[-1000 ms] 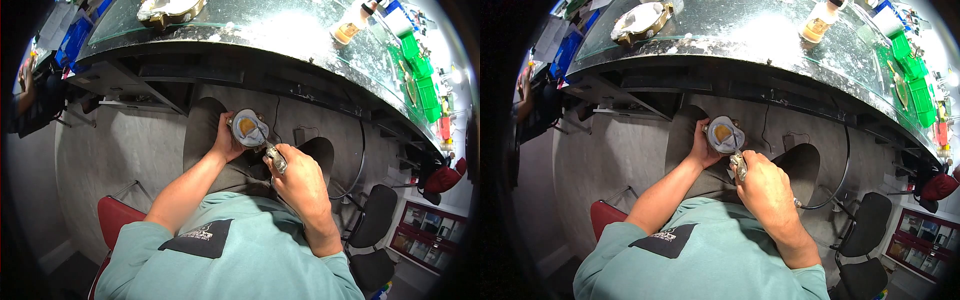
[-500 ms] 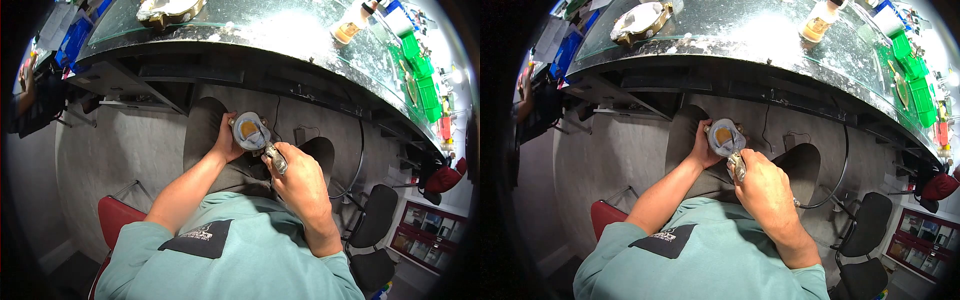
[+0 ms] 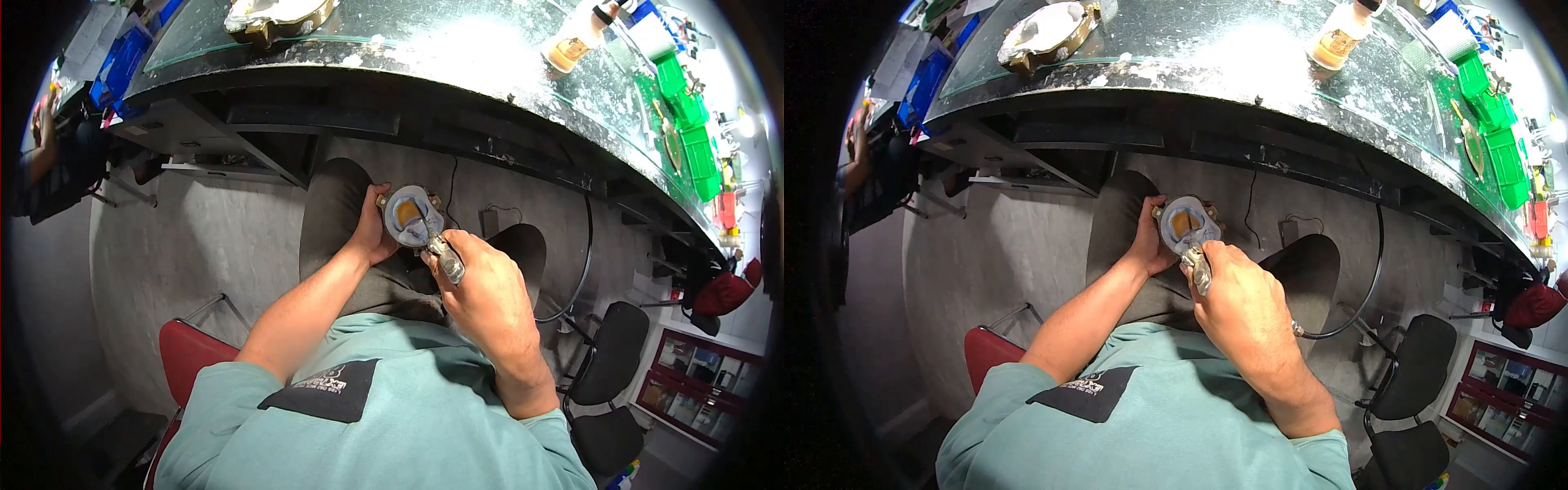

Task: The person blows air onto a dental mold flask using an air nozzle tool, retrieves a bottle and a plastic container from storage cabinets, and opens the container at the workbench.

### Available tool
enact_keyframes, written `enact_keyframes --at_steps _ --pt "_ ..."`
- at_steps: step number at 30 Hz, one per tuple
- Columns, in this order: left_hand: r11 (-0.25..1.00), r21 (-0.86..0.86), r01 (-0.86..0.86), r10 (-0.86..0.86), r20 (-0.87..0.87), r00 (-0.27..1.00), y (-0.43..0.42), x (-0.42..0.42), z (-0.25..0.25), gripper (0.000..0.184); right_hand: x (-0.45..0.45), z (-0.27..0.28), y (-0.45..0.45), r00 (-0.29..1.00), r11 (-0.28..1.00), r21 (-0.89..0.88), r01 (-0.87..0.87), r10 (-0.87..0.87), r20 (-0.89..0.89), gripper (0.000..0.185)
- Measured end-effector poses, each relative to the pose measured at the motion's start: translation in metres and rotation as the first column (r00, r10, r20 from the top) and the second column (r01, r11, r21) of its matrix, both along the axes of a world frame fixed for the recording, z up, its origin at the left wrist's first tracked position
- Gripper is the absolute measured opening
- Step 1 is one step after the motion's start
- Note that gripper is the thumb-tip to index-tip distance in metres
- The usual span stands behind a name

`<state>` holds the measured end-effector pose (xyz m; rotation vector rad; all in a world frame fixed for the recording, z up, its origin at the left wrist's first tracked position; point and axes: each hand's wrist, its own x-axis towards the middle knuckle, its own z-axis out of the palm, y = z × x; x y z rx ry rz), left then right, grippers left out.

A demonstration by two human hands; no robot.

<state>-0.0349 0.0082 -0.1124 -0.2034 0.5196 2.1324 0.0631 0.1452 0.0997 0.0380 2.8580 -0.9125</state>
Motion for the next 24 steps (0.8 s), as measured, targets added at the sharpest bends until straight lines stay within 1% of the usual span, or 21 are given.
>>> enact_keyframes --at_steps 2,5,8,11,14,17,19,20,22,24 --pt "1.000 -0.010 -0.015 0.015 -0.004 1.000 0.001 0.000 0.003 0.076 -0.001 0.000 -0.001 1.000 1.000 0.006 -0.006 0.006 -0.002 0.024" --pt "0.996 -0.070 -0.048 0.047 -0.016 0.999 0.001 0.000 -0.018 0.068 -0.001 0.002 -0.003 1.000 1.000 0.012 -0.011 0.011 -0.010 0.024" --pt "0.989 -0.131 -0.072 0.067 -0.046 0.997 0.000 0.001 -0.019 0.060 0.000 0.000 -0.004 1.000 1.000 0.008 -0.017 0.017 -0.026 0.023" --pt "0.976 -0.193 -0.099 0.089 -0.056 0.994 0.000 0.003 -0.016 0.064 0.000 0.000 -0.007 1.000 1.000 0.011 -0.013 0.013 -0.024 0.023" --pt "0.980 -0.165 -0.115 0.097 -0.113 0.989 0.000 0.004 -0.004 0.059 0.000 0.002 -0.010 1.000 1.000 0.004 0.014 -0.014 0.001 0.022" --pt "0.965 -0.218 -0.143 0.124 -0.098 0.987 0.001 0.004 -0.006 0.058 0.002 0.001 -0.009 1.000 1.000 0.004 0.006 -0.006 -0.001 0.023" --pt "0.973 -0.176 -0.151 0.134 -0.108 0.985 0.000 0.003 -0.011 0.052 0.001 0.001 -0.008 0.999 1.000 0.011 0.017 -0.017 -0.036 0.023" --pt "0.976 -0.155 -0.155 0.138 -0.114 0.984 0.000 0.003 -0.013 0.049 0.002 0.001 -0.007 1.000 1.000 0.006 -0.002 0.002 -0.015 0.023" --pt "0.971 -0.157 -0.179 0.155 -0.154 0.976 0.002 0.002 -0.012 0.049 0.001 0.003 -0.004 0.999 0.999 -0.007 -0.041 0.041 0.024 0.022" --pt "0.966 -0.158 -0.203 0.175 -0.171 0.970 0.002 0.003 -0.013 0.049 0.000 0.003 -0.003 1.000 1.000 -0.013 -0.011 0.012 0.023 0.022"
